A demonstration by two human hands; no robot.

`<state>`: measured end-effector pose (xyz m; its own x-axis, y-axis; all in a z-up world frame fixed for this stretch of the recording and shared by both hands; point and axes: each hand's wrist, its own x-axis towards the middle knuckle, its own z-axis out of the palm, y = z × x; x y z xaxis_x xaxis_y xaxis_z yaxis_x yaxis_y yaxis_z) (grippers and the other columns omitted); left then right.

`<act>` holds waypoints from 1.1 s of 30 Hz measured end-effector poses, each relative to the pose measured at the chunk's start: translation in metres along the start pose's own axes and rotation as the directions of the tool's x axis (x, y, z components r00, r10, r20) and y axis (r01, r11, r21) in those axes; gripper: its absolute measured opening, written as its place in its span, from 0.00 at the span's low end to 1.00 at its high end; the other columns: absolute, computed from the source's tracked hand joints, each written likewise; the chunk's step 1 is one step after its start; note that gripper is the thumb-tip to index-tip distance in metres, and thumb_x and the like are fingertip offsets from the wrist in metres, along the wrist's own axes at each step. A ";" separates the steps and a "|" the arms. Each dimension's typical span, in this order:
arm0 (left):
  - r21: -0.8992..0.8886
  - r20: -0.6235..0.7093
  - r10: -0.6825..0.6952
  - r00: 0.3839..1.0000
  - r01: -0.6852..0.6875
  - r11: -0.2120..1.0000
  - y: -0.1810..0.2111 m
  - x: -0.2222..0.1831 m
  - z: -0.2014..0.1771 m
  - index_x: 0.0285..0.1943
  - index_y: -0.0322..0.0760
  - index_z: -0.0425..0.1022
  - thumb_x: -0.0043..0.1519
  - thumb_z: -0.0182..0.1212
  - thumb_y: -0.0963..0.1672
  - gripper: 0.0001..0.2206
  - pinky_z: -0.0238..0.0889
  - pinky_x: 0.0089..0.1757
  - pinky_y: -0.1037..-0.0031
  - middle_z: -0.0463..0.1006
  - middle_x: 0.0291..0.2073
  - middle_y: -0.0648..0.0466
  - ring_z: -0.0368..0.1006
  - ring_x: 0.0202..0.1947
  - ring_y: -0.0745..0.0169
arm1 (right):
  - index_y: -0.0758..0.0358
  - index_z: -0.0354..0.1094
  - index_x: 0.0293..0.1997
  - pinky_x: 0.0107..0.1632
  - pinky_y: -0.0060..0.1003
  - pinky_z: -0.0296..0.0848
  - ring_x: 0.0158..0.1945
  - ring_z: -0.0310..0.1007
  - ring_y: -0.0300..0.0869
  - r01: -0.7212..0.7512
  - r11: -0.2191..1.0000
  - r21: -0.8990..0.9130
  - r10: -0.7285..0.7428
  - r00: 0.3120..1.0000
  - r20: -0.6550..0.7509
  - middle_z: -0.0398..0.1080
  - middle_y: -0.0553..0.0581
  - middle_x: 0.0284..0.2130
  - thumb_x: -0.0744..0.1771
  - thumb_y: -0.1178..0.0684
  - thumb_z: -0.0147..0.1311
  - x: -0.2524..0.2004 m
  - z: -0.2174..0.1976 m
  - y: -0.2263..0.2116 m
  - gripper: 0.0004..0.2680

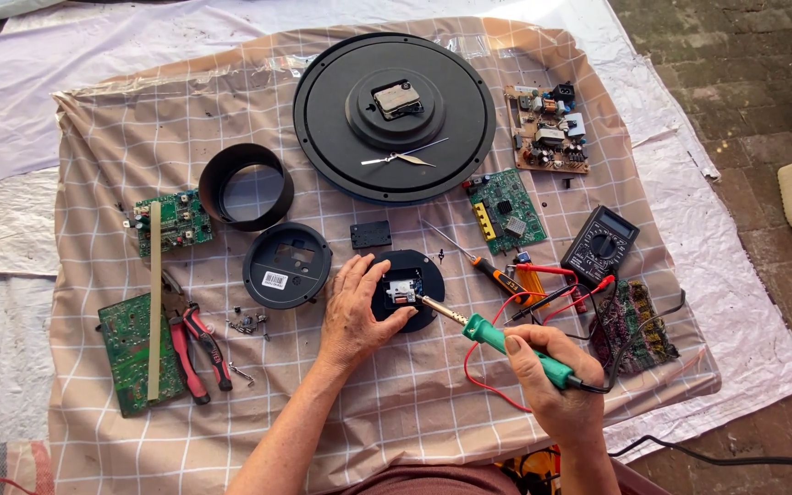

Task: Repairing an electronic component by testing with a multimeter and soldering wires.

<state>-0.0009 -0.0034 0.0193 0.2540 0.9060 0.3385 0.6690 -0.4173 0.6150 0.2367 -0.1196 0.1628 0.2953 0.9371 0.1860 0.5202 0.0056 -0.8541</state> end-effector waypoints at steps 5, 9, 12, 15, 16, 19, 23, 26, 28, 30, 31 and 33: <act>-0.002 0.009 -0.005 1.000 0.005 1.000 0.000 0.001 0.000 0.66 0.41 0.70 0.53 0.72 0.56 0.34 0.52 0.65 0.55 0.70 0.65 0.44 0.59 0.69 0.44 | 0.62 0.78 0.38 0.32 0.27 0.68 0.27 0.70 0.33 -0.014 1.000 -0.003 0.014 1.000 0.005 0.78 0.49 0.28 0.66 0.53 0.58 -0.001 -0.002 0.000 0.06; -0.004 0.018 -0.012 1.000 0.012 1.000 0.000 0.001 0.000 0.66 0.41 0.70 0.53 0.71 0.56 0.34 0.52 0.65 0.54 0.69 0.65 0.44 0.58 0.70 0.43 | 0.63 0.78 0.38 0.31 0.26 0.67 0.27 0.69 0.32 -0.019 1.000 0.004 0.019 1.000 0.015 0.77 0.49 0.28 0.66 0.53 0.58 -0.001 -0.002 0.000 0.06; -0.005 0.019 -0.013 1.000 0.014 1.000 0.000 0.001 0.000 0.66 0.42 0.70 0.53 0.71 0.56 0.34 0.51 0.65 0.54 0.69 0.66 0.44 0.58 0.70 0.43 | 0.63 0.78 0.39 0.32 0.26 0.68 0.27 0.70 0.32 -0.014 1.000 0.002 0.014 1.000 0.022 0.78 0.49 0.28 0.66 0.53 0.58 -0.001 -0.002 0.000 0.06; 0.001 0.022 -0.013 1.000 0.013 1.000 0.000 0.001 0.000 0.67 0.42 0.70 0.53 0.71 0.56 0.34 0.51 0.65 0.54 0.69 0.66 0.44 0.58 0.70 0.43 | 0.62 0.78 0.39 0.33 0.26 0.68 0.28 0.71 0.32 -0.026 1.000 -0.011 0.026 0.999 0.023 0.78 0.49 0.29 0.66 0.53 0.59 -0.002 -0.002 0.002 0.06; 0.002 0.026 -0.012 1.000 0.012 1.000 0.000 0.001 -0.001 0.67 0.42 0.70 0.53 0.71 0.56 0.34 0.51 0.65 0.55 0.69 0.66 0.44 0.58 0.70 0.43 | 0.62 0.78 0.39 0.35 0.27 0.69 0.29 0.72 0.33 -0.034 0.999 -0.020 0.035 0.999 0.022 0.79 0.49 0.30 0.66 0.53 0.59 -0.003 -0.002 0.003 0.06; -0.007 0.012 -0.014 1.000 0.014 1.000 0.000 0.000 0.001 0.67 0.42 0.70 0.53 0.71 0.56 0.34 0.51 0.65 0.55 0.69 0.66 0.44 0.59 0.70 0.43 | 0.61 0.79 0.39 0.35 0.27 0.70 0.30 0.73 0.33 -0.046 0.998 -0.043 0.047 0.999 0.022 0.80 0.49 0.30 0.65 0.52 0.59 -0.004 -0.003 0.003 0.06; -0.001 0.013 -0.007 1.000 0.007 1.000 0.000 0.001 0.000 0.67 0.42 0.70 0.53 0.71 0.56 0.33 0.51 0.65 0.54 0.69 0.65 0.44 0.59 0.69 0.43 | 0.63 0.79 0.39 0.35 0.27 0.71 0.30 0.74 0.34 -0.025 0.999 -0.022 0.026 0.999 0.024 0.80 0.51 0.31 0.66 0.53 0.59 -0.004 -0.003 0.002 0.06; 0.008 0.008 -0.004 1.000 0.004 1.000 0.000 0.001 0.001 0.66 0.42 0.70 0.53 0.71 0.56 0.34 0.51 0.65 0.55 0.69 0.65 0.44 0.59 0.69 0.44 | 0.62 0.78 0.40 0.36 0.27 0.73 0.31 0.76 0.34 -0.008 0.999 -0.033 0.009 1.000 0.025 0.80 0.51 0.32 0.66 0.53 0.59 -0.005 -0.003 0.004 0.06; 0.014 0.016 -0.009 1.000 0.009 1.000 0.000 0.001 0.000 0.67 0.41 0.70 0.53 0.71 0.56 0.34 0.51 0.65 0.55 0.69 0.65 0.44 0.59 0.69 0.44 | 0.62 0.78 0.39 0.36 0.27 0.72 0.31 0.75 0.34 -0.027 0.999 -0.038 0.028 0.999 0.020 0.80 0.50 0.31 0.66 0.53 0.59 -0.007 -0.002 0.005 0.06; 0.006 0.006 -0.006 1.000 0.006 1.000 0.000 0.001 -0.001 0.67 0.41 0.70 0.53 0.71 0.56 0.34 0.52 0.65 0.55 0.70 0.65 0.44 0.59 0.69 0.44 | 0.62 0.78 0.40 0.37 0.27 0.72 0.31 0.75 0.34 -0.030 0.999 -0.022 0.031 0.999 0.020 0.80 0.50 0.32 0.66 0.54 0.59 -0.007 -0.002 0.004 0.05; -0.004 -0.005 -0.003 1.000 0.003 1.000 0.001 0.001 0.000 0.66 0.41 0.70 0.53 0.71 0.56 0.34 0.53 0.65 0.55 0.70 0.65 0.44 0.59 0.69 0.43 | 0.63 0.78 0.40 0.38 0.26 0.72 0.32 0.75 0.34 -0.035 0.999 -0.008 0.035 0.999 0.020 0.80 0.50 0.32 0.66 0.54 0.59 -0.007 -0.002 0.004 0.05; -0.006 -0.001 -0.006 1.000 0.006 1.000 0.001 0.000 0.000 0.66 0.41 0.70 0.53 0.71 0.56 0.34 0.52 0.65 0.54 0.70 0.65 0.44 0.59 0.69 0.43 | 0.63 0.78 0.40 0.37 0.26 0.71 0.31 0.74 0.33 -0.037 0.999 -0.002 0.037 0.999 0.024 0.80 0.50 0.32 0.66 0.54 0.59 -0.008 -0.002 0.004 0.05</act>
<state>-0.0006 -0.0038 0.0198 0.2492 0.9085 0.3356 0.6665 -0.4123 0.6212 0.2380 -0.1277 0.1584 0.2952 0.9447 0.1432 0.5103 -0.0292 -0.8595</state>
